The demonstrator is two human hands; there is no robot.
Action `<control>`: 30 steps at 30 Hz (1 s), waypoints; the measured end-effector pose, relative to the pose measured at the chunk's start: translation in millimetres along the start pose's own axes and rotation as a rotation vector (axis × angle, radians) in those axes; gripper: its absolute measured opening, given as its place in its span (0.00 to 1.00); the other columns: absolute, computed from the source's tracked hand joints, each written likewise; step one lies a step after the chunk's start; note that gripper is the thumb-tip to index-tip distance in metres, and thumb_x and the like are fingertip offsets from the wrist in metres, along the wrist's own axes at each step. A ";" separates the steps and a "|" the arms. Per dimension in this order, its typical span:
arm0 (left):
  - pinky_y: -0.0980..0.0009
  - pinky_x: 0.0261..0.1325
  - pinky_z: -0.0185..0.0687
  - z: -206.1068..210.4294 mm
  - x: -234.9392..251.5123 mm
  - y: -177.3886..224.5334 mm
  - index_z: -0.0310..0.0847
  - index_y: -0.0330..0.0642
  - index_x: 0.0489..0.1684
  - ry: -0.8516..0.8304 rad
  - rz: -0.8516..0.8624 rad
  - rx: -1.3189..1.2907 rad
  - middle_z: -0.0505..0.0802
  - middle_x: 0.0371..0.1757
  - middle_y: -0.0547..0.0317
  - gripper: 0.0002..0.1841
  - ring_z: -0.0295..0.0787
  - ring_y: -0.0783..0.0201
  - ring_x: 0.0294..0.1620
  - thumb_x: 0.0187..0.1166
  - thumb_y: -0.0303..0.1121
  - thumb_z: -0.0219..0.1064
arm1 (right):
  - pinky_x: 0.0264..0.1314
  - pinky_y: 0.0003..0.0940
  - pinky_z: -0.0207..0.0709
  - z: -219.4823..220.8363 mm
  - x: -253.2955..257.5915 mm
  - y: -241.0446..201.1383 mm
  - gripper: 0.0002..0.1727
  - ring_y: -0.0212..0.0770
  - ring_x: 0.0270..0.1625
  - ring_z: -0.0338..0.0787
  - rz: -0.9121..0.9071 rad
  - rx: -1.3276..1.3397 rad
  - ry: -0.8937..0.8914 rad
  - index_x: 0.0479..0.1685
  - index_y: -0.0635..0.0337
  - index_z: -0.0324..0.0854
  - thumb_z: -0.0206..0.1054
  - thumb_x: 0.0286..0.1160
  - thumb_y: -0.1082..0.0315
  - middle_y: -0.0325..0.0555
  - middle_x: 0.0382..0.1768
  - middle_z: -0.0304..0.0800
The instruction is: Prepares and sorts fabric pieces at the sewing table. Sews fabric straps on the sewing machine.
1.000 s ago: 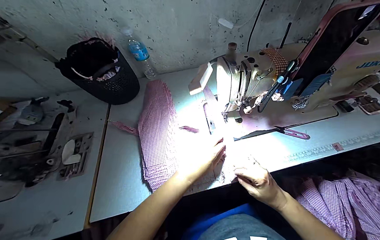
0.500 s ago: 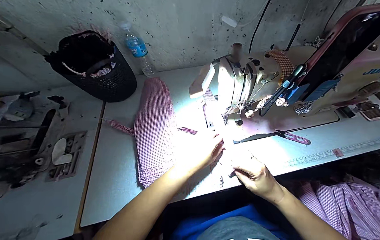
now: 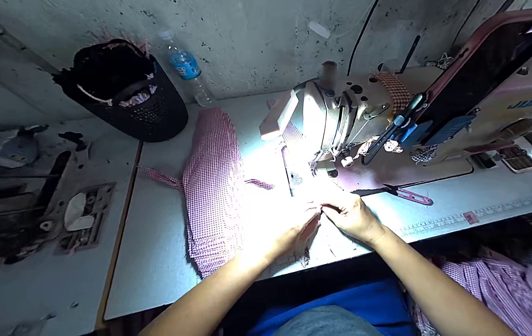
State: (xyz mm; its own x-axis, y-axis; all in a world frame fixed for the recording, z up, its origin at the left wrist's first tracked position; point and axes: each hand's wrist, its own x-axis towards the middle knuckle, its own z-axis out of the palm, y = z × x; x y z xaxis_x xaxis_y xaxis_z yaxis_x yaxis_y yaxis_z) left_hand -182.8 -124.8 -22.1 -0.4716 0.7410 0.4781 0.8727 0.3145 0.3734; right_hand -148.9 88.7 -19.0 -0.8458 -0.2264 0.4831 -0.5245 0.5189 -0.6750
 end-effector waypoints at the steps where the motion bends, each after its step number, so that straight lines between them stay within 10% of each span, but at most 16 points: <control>1: 0.63 0.68 0.82 -1.5 3.1 -2.5 0.92 0.41 0.52 -0.017 0.008 0.045 0.96 0.57 0.57 0.15 0.91 0.62 0.63 0.85 0.38 0.60 | 0.70 0.31 0.81 -0.1 4.3 3.5 0.10 0.35 0.60 0.91 -0.016 -0.017 0.000 0.41 0.61 0.95 0.66 0.74 0.73 0.46 0.48 0.97; 12: 0.51 0.87 0.61 -18.3 32.8 -39.1 0.89 0.42 0.60 -0.229 0.002 0.039 0.90 0.68 0.52 0.25 0.80 0.57 0.78 0.82 0.52 0.56 | 0.84 0.41 0.72 -5.1 21.0 14.6 0.12 0.37 0.69 0.89 -0.081 -0.139 0.015 0.51 0.62 0.92 0.63 0.79 0.74 0.45 0.57 0.95; 16: 0.50 0.84 0.64 -18.8 43.0 -51.0 0.90 0.41 0.58 -0.218 0.024 0.030 0.91 0.66 0.51 0.25 0.82 0.55 0.75 0.81 0.51 0.57 | 0.60 0.51 0.87 -57.2 -7.0 20.8 0.11 0.52 0.53 0.95 0.157 -0.539 0.292 0.42 0.66 0.92 0.67 0.75 0.68 0.56 0.45 0.95; 19: 0.49 0.82 0.66 -20.6 46.5 -58.5 0.89 0.38 0.59 -0.224 0.011 0.012 0.90 0.66 0.49 0.25 0.82 0.53 0.73 0.80 0.50 0.58 | 0.78 0.68 0.67 -127.4 -33.2 35.0 0.27 0.76 0.76 0.75 0.515 -0.799 0.502 0.69 0.77 0.77 0.65 0.77 0.65 0.81 0.72 0.75; 23: 0.49 0.81 0.66 -24.9 54.6 -68.6 0.88 0.37 0.56 -0.220 0.040 0.009 0.90 0.62 0.49 0.26 0.84 0.53 0.70 0.79 0.50 0.57 | 0.94 0.65 0.40 -178.1 -62.7 75.2 0.34 0.67 0.93 0.54 0.536 -0.934 0.477 0.87 0.71 0.61 0.56 0.80 0.67 0.71 0.88 0.59; 30: 0.44 0.83 0.62 -30.6 60.4 -73.3 0.87 0.37 0.59 -0.248 0.032 0.073 0.90 0.64 0.45 0.28 0.80 0.46 0.74 0.77 0.53 0.57 | 0.95 0.60 0.44 -176.0 -70.8 80.1 0.39 0.66 0.94 0.51 0.467 -0.882 0.479 0.89 0.67 0.58 0.62 0.73 0.70 0.68 0.89 0.57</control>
State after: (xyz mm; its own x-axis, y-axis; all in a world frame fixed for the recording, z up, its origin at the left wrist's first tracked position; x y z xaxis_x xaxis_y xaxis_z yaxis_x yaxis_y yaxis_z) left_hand -279.2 -121.3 3.7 -0.4065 0.8711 0.2756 0.8976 0.3244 0.2984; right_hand -113.8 291.4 -9.1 -0.7172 0.3883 0.5787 0.2510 0.9186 -0.3053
